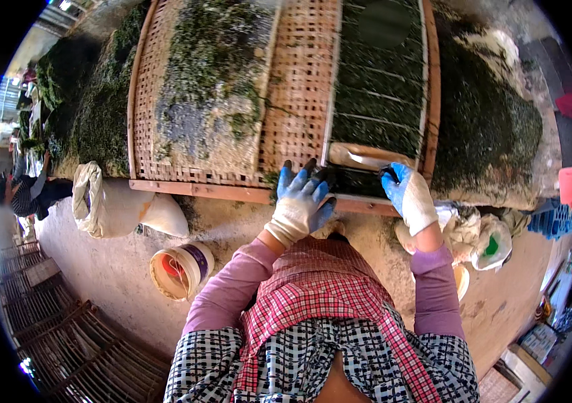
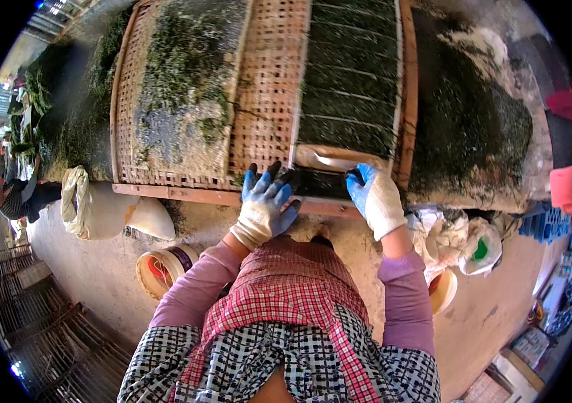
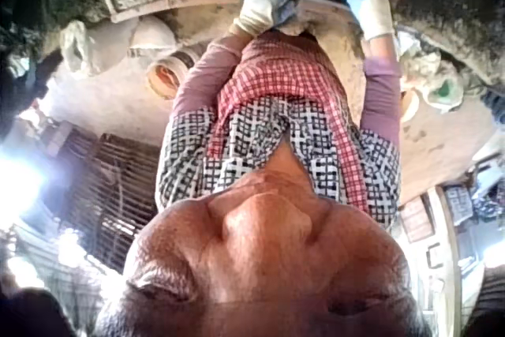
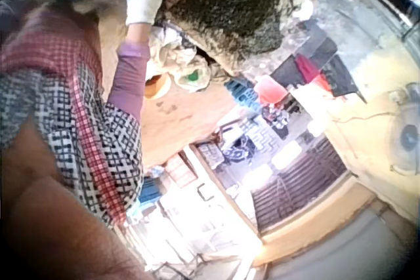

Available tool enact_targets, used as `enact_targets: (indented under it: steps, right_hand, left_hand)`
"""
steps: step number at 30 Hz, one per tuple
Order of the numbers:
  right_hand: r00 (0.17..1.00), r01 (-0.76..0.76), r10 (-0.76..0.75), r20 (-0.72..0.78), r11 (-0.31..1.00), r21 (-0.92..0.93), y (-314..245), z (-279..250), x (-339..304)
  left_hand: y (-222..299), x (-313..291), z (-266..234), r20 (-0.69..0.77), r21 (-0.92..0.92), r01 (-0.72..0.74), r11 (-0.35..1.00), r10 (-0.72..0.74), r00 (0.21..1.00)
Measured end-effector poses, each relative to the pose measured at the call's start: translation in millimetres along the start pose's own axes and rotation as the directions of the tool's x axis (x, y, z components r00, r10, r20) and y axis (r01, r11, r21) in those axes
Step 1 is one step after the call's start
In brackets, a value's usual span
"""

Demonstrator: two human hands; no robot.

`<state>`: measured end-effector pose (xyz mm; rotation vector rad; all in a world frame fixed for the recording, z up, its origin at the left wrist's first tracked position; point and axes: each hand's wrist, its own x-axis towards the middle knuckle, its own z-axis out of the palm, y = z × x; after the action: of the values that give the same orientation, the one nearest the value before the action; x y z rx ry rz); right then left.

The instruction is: The person takes handfuls of green leaves from a pile, places them into a wooden mold frame, and uses a handheld press to pack them before moving the shaped leaves onto a large mesh tray.

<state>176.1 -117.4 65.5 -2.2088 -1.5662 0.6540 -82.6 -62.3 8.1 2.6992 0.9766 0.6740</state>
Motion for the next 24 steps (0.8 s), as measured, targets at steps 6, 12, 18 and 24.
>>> enact_targets:
  steps: [6, 12, 18, 24]
  right_hand:
    - [0.963, 0.267, -0.183, -0.198, 0.755, 0.599, -107.6, 75.7, 77.6]
    - [0.871, 0.488, -0.472, -0.134, 0.802, 0.346, -261.5, 113.0, 187.5]
    - [0.888, 0.457, -0.456, -0.061, 0.862, 0.221, -358.3, 118.3, 354.2]
    - [0.953, 0.301, -0.295, -0.063, 0.92, 0.251, -331.6, 117.6, 576.2]
  left_hand:
    - [-163.5, -22.4, -42.2, -0.327, 0.141, 0.411, 0.9, -0.35, 0.878]
    - [-277.0, -8.5, -48.8, -0.319, 0.229, 0.691, 0.686, -0.618, 0.719]
    - [-295.1, 9.3, -41.2, -0.184, 0.204, 0.738, 0.643, -0.715, 0.674]
    - [-278.2, 35.7, -49.2, -0.112, 0.128, 0.663, 0.738, -0.654, 0.748]
